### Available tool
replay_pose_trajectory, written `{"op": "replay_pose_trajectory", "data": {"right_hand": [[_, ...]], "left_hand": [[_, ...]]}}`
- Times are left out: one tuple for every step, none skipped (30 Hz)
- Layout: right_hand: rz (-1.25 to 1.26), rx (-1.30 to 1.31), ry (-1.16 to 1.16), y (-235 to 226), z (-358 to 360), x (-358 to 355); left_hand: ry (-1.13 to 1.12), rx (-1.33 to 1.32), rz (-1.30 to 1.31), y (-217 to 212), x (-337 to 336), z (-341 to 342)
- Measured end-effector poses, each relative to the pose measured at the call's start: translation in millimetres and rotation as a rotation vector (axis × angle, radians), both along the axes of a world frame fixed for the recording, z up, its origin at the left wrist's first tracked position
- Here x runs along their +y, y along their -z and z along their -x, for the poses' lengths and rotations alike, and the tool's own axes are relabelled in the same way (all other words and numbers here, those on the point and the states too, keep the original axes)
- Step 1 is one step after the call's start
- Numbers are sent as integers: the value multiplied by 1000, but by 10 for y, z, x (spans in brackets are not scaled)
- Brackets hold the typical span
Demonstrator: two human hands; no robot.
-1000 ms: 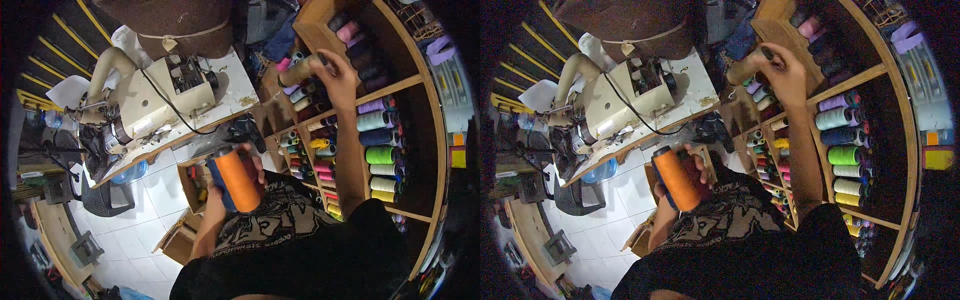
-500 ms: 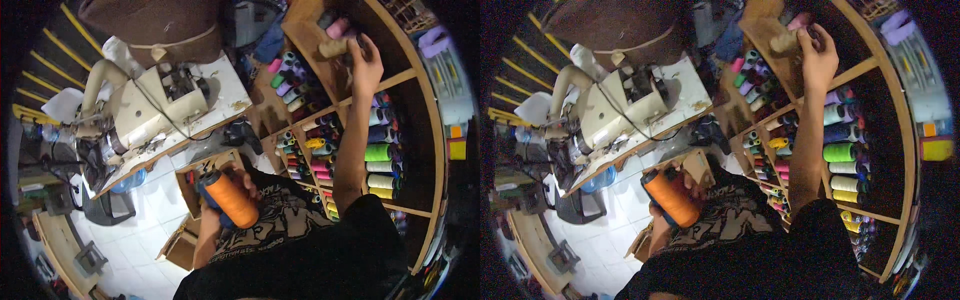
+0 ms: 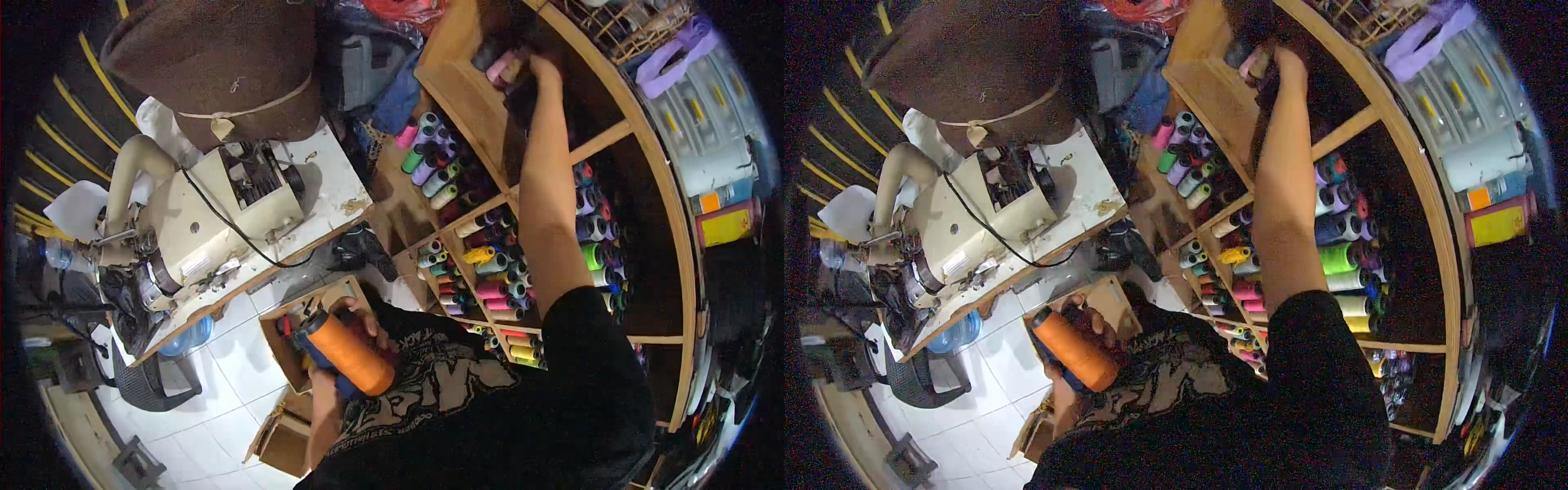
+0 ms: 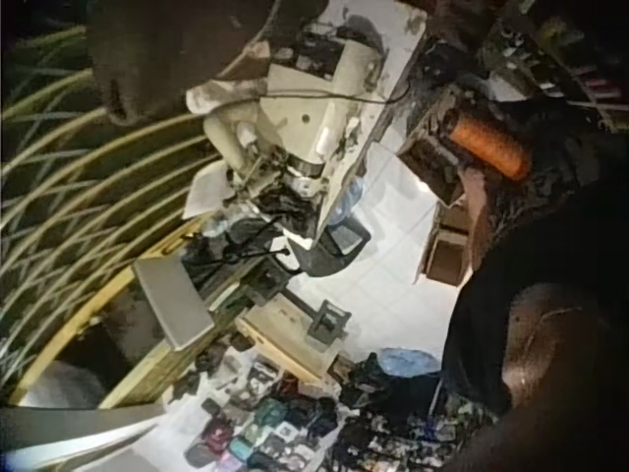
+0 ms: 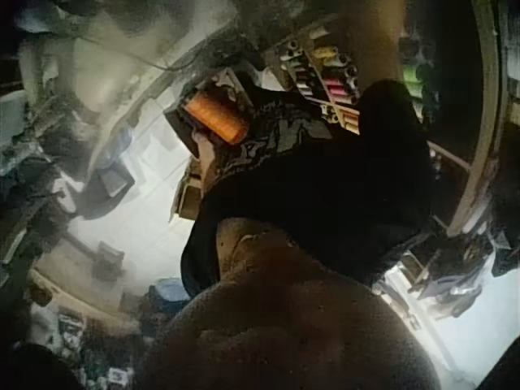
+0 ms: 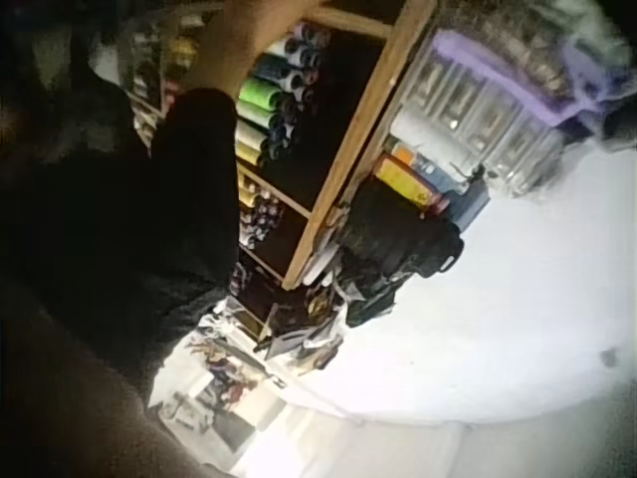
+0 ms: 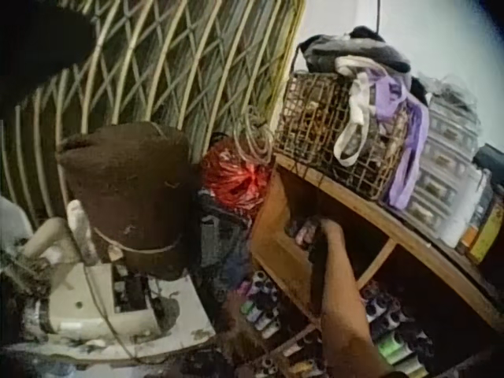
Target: The person takes thread spools of various colors out of a cardboard box and places them onto a wooden shelf. They handle the spools by hand, sorting them from the box and arranging them on the shelf.
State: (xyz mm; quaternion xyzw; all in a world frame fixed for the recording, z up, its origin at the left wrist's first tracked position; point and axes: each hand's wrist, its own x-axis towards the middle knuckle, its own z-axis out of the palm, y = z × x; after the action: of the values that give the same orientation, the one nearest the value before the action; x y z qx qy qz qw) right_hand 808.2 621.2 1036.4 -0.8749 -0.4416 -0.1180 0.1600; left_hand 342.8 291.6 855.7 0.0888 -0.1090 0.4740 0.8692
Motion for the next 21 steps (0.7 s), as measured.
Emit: {"op": "replay_pose_trajectory", "data": {"right_hand": [[30,23,1,96,-74,37],[58,44,3,150,-149,108],[84,70,3,266,-181,153],[98,91,16,366,-234,101],[100,107,29,421,-293,78],[99,132,24,472,-227,60],[101,137,21,487,-146,26],[103,143,20,499,-77,-14],[104,152,24,490,-6,-41],[107,154,20,465,26,-30],[113,168,47,448,59,-16],[120,182,74,455,98,-6],[137,85,65,471,-119,56],[157,-10,53,498,-402,93],[115,-135,-30,498,-495,50],[27,-142,-117,434,-242,-29],[-64,-164,-189,248,-5,-217],[-198,-58,-286,10,737,-472],[-276,251,-552,-59,1132,-716],[-255,605,-772,-2,1685,-1010],[-197,1003,-932,76,2281,-1288]], "left_hand": [[-20,14,7,-17,4,1],[-25,10,5,-42,11,1],[-78,64,-30,-56,8,12],[-121,114,-63,-55,9,14],[-132,130,-64,-26,37,16],[-158,160,-60,-59,15,58],[-169,168,-48,-51,0,81],[-171,170,-33,-28,-1,96],[-179,176,-17,-11,-17,126],[-182,180,0,7,-20,140],[-184,186,14,18,-29,156],[-187,196,26,20,-45,168],[-179,195,31,25,-44,166],[-173,197,37,29,-43,181],[-176,210,53,47,-49,197],[-184,228,73,64,-50,203],[-178,239,86,81,-42,180],[-211,260,109,82,-92,206],[-211,263,121,104,-81,202],[-228,284,141,151,-80,211],[-253,316,169,193,-109,252]]}}
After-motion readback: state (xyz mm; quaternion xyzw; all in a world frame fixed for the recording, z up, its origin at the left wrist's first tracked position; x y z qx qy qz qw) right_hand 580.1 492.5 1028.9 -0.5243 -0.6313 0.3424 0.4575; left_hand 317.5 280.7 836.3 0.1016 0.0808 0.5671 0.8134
